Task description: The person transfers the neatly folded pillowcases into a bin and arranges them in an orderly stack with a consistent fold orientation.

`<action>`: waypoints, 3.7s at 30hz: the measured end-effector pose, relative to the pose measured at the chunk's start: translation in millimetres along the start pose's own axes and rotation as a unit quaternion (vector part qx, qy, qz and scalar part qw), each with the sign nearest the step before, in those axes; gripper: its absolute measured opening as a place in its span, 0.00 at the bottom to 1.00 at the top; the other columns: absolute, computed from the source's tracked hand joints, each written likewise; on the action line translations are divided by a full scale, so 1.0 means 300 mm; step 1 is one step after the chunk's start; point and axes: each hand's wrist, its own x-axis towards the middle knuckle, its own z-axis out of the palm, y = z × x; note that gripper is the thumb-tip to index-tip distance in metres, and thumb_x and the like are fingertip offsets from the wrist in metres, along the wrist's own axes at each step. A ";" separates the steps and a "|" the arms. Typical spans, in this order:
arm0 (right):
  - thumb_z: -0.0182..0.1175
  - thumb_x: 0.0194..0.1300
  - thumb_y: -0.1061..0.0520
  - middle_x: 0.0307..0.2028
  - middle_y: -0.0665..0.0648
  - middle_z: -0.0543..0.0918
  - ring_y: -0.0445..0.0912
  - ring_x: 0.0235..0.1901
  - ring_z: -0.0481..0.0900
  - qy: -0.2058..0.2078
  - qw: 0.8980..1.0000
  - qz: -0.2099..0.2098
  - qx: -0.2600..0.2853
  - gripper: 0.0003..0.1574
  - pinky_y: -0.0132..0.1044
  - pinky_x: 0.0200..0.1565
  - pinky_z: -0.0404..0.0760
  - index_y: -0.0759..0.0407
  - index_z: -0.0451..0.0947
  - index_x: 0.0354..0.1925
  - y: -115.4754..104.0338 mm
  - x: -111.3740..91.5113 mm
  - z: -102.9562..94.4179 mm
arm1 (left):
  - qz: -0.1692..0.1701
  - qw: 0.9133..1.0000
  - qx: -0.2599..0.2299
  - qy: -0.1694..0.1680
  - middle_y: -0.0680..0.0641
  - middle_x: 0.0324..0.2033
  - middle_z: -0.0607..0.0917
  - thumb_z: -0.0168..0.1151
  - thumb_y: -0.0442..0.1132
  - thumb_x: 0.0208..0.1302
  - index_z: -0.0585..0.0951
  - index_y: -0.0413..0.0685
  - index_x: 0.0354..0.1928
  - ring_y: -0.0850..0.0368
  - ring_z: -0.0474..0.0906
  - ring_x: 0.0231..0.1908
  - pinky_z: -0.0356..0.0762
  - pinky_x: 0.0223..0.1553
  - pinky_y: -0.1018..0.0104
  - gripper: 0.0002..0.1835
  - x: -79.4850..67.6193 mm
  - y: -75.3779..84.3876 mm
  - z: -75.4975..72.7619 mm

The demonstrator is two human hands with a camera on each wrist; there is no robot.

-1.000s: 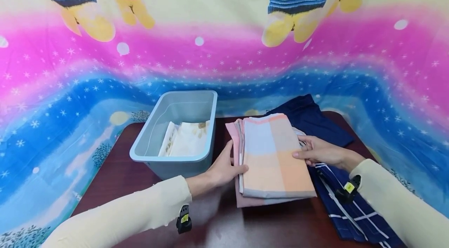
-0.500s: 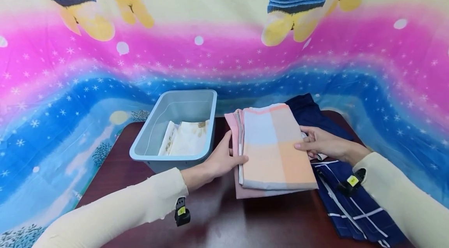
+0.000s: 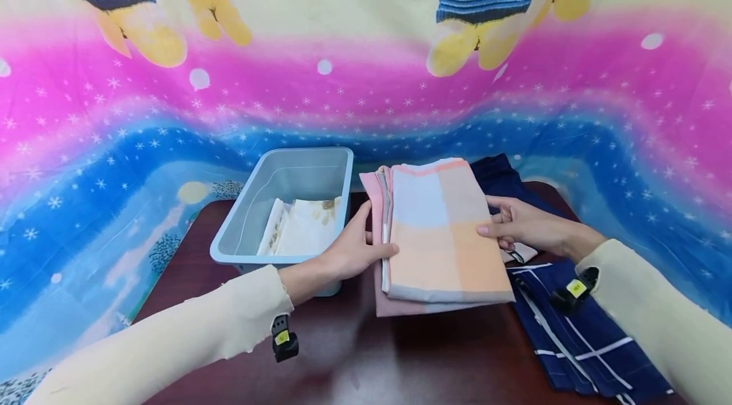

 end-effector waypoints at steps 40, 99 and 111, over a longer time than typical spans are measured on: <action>0.54 0.77 0.53 0.34 0.52 0.87 0.42 0.23 0.75 0.027 0.999 -0.007 0.016 0.45 0.34 0.29 0.79 0.56 0.42 0.80 -0.164 0.145 0.160 | -0.023 0.997 0.042 -0.054 0.50 0.21 0.78 0.66 0.43 0.67 0.43 0.58 0.81 0.58 0.60 0.15 0.60 0.20 0.66 0.50 -0.055 0.033 -0.310; 0.60 0.74 0.53 0.34 0.53 0.85 0.43 0.25 0.75 0.019 0.995 -0.050 0.081 0.40 0.33 0.30 0.75 0.51 0.53 0.76 -0.310 0.395 0.345 | -0.036 0.989 0.108 -0.095 0.32 0.54 0.83 0.63 0.41 0.70 0.40 0.59 0.81 0.51 0.89 0.41 0.86 0.40 0.57 0.49 -0.064 -0.026 -0.669; 0.61 0.73 0.52 0.35 0.53 0.85 0.45 0.26 0.76 0.046 0.995 -0.042 0.078 0.47 0.33 0.31 0.76 0.49 0.48 0.79 -0.329 0.447 0.382 | -0.062 0.983 0.159 -0.074 0.32 0.58 0.81 0.64 0.46 0.70 0.36 0.60 0.81 0.51 0.88 0.45 0.85 0.48 0.54 0.53 -0.061 -0.036 -0.717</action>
